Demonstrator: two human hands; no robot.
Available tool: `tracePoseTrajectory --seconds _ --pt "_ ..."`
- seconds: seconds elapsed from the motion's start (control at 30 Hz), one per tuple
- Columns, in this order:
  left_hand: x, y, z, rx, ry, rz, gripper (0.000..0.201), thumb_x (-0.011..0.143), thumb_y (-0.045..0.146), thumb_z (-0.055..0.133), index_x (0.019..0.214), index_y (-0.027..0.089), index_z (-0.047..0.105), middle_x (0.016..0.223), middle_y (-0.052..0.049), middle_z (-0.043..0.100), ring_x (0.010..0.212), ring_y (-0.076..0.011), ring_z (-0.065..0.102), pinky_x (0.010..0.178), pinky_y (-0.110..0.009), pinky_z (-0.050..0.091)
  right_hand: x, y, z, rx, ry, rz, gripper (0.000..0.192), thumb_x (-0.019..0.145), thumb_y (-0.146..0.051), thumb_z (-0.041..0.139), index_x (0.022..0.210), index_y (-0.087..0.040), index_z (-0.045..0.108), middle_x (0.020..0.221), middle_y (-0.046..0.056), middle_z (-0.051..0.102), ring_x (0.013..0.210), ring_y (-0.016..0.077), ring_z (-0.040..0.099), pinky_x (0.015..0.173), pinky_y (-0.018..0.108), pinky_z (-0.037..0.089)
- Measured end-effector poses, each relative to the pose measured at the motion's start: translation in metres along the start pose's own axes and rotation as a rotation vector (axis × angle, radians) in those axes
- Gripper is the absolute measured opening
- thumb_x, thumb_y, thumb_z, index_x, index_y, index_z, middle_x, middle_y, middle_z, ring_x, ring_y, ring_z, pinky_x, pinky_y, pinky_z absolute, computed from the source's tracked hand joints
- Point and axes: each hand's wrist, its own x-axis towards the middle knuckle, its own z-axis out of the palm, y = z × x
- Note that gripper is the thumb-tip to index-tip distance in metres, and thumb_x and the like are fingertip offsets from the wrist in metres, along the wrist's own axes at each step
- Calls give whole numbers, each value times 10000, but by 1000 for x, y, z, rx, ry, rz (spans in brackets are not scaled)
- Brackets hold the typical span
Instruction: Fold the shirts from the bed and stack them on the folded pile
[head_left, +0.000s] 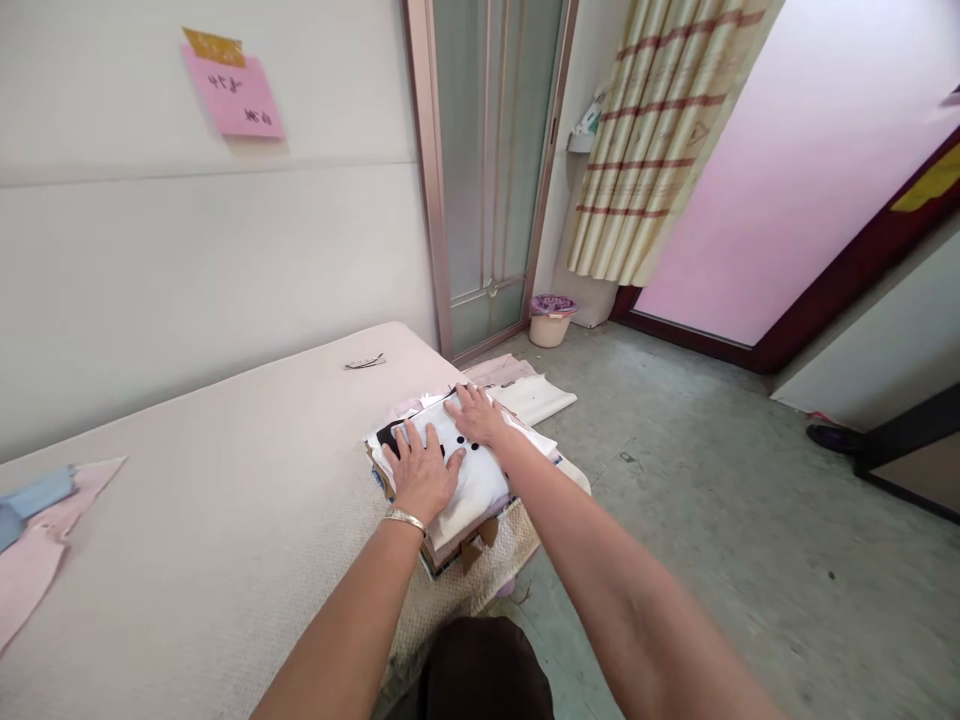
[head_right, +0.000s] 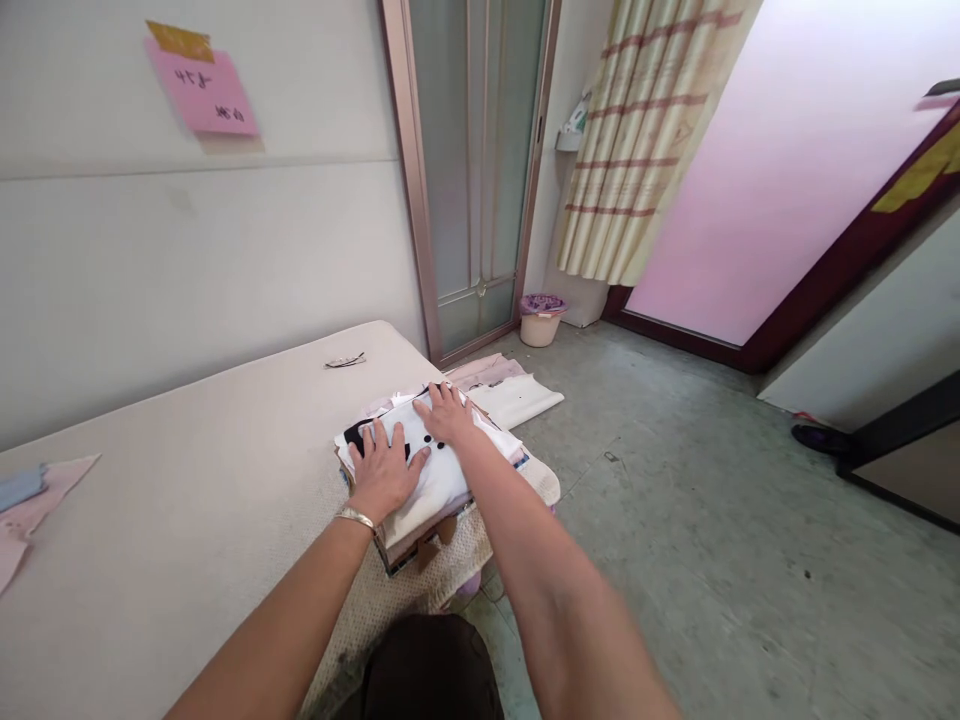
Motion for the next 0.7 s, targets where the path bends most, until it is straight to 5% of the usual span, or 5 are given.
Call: tracePoseTrajectory --seconds 0.17,0.5,0.7 --pt "-27 27 -17 55 49 157 641 1014 516 320 1551 179 411 1661 -189 265 1537 -407 181 1193 -677 168 -31 11 -22 -34 99 -103 687 1035 -616 160 1642 -301 92 1716 46 75 1566 264 38 1207 612 130" --pt "-32 18 31 75 -7 164 687 1015 595 271 1594 230 335 1680 -165 222 1537 -433 164 1147 -762 150 -32 33 30 -200 28 -97 679 1042 -568 211 1633 -234 190 1711 96 95 1553 318 73 1183 655 129" --pt "-34 19 5 76 -3 231 704 1009 602 301 1572 186 375 1654 -195 278 1514 -435 238 1140 -755 205 -36 26 8 -180 -44 -90 660 1041 -562 253 1611 -231 246 1697 112 163 1544 331 120 1164 688 149"
